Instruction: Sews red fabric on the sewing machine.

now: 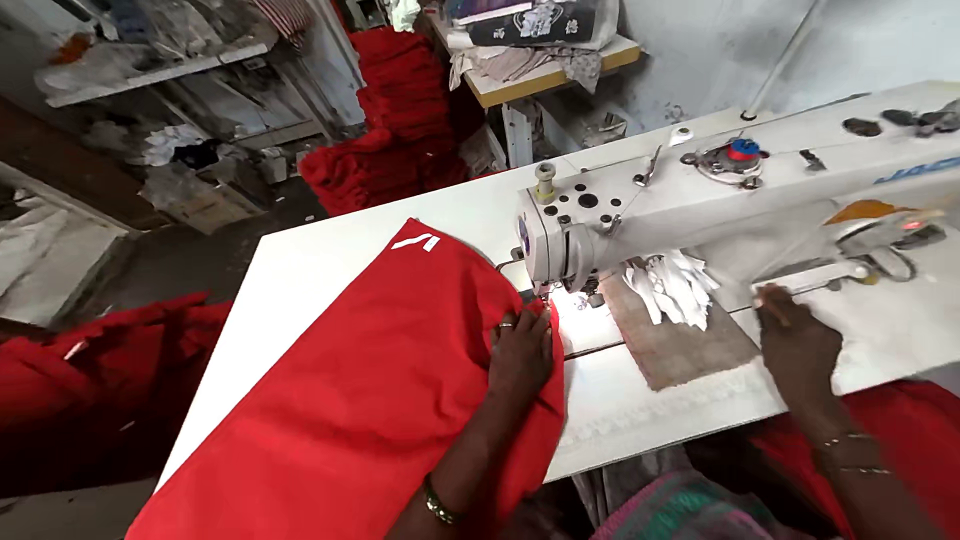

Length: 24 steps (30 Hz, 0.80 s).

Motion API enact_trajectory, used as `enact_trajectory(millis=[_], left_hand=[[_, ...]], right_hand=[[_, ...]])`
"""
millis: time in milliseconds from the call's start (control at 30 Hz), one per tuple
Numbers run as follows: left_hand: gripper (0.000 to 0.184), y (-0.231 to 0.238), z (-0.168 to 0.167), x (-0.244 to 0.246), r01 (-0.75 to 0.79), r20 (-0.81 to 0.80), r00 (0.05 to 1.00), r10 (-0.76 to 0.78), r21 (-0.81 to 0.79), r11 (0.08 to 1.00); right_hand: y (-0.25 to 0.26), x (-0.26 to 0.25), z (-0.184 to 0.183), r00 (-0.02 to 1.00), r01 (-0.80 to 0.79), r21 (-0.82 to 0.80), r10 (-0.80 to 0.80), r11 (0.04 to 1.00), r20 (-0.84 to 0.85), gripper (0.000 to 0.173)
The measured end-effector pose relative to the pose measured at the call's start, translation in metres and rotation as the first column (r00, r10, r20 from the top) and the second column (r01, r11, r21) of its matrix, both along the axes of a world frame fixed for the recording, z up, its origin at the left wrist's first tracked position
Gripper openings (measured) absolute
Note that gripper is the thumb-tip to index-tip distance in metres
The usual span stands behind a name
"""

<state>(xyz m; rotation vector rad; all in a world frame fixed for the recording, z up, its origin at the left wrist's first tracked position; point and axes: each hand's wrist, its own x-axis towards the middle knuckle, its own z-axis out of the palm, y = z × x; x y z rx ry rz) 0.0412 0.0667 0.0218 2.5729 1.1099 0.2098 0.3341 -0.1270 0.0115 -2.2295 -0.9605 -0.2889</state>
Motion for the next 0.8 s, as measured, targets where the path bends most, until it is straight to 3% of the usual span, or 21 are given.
enact_trajectory(millis=[133,200,233,267,300,333,400,433,500,567,633,667,733,767,800], left_hand=[[0.038,-0.005,0.0,-0.001,-0.02,-0.013,1.0,0.02,-0.008,1.0],[0.038,-0.006,-0.001,-0.002,-0.017,0.012,1.0,0.017,0.006,1.0],[0.038,-0.005,0.001,-0.002,-0.013,0.013,1.0,0.013,-0.007,1.0],[0.038,-0.004,0.005,-0.002,-0.002,0.001,1.0,0.002,-0.037,0.999],[0.039,-0.002,0.01,-0.002,0.018,-0.023,1.0,-0.019,-0.069,0.997],[0.039,0.002,0.017,0.0,0.042,-0.061,0.997,-0.049,-0.109,0.993],[0.037,0.009,0.025,0.008,0.084,-0.101,0.99,-0.099,-0.136,0.987],[0.035,0.011,0.028,0.011,0.089,-0.115,0.988,-0.105,-0.132,0.987],[0.034,0.01,0.025,0.009,0.061,-0.089,0.993,-0.072,-0.119,0.991],[0.033,0.003,0.017,-0.001,0.003,0.001,1.0,-0.003,-0.117,0.993],[0.034,-0.01,0.008,-0.009,-0.033,0.174,0.983,0.053,-0.12,0.992],[0.037,-0.019,0.001,-0.013,0.006,0.284,0.958,0.035,-0.144,0.99],[0.039,-0.044,-0.006,-0.018,0.128,0.433,0.901,-0.011,-0.243,0.962],[0.039,-0.059,-0.003,-0.022,0.18,0.419,0.907,-0.043,-0.293,0.939],[0.038,-0.075,0.005,-0.027,0.215,0.359,0.929,-0.088,-0.331,0.919]], right_hand=[[0.001,-0.003,0.007,0.997,0.008,0.017,-0.007,1.0,-0.072,0.032],[0.007,-0.029,0.018,0.992,-0.002,0.141,0.019,0.99,-0.123,0.032],[0.013,-0.057,0.025,0.967,-0.026,0.225,0.082,0.974,-0.243,0.031],[0.019,-0.096,0.031,0.871,-0.053,0.29,0.186,0.956,-0.454,0.031],[0.023,-0.14,0.033,0.674,-0.081,0.341,0.304,0.936,-0.674,0.027],[0.028,-0.186,0.037,0.399,-0.115,0.366,0.38,0.924,-0.834,0.023],[0.029,-0.264,0.04,-0.124,-0.213,0.352,0.332,0.911,-0.935,0.023],[0.024,-0.291,0.038,-0.289,-0.256,0.34,0.263,0.905,-0.92,0.026],[0.01,-0.316,0.034,-0.466,-0.285,0.372,0.212,0.883,-0.859,0.027],[-0.003,-0.298,0.057,-0.551,-0.27,0.405,0.205,0.874,-0.809,0.016],[-0.017,-0.26,0.08,-0.502,-0.347,0.393,0.186,0.851,-0.845,0.015],[-0.024,-0.244,0.082,-0.383,-0.467,0.353,0.175,0.81,-0.907,0.015],[-0.033,-0.227,0.078,0.054,-0.789,0.082,0.201,0.608,-0.978,0.023],[-0.034,-0.224,0.077,0.249,-0.881,-0.117,0.239,0.458,-0.939,0.031],[-0.033,-0.223,0.078,0.366,-0.911,-0.277,0.286,0.307,-0.885,0.035]])
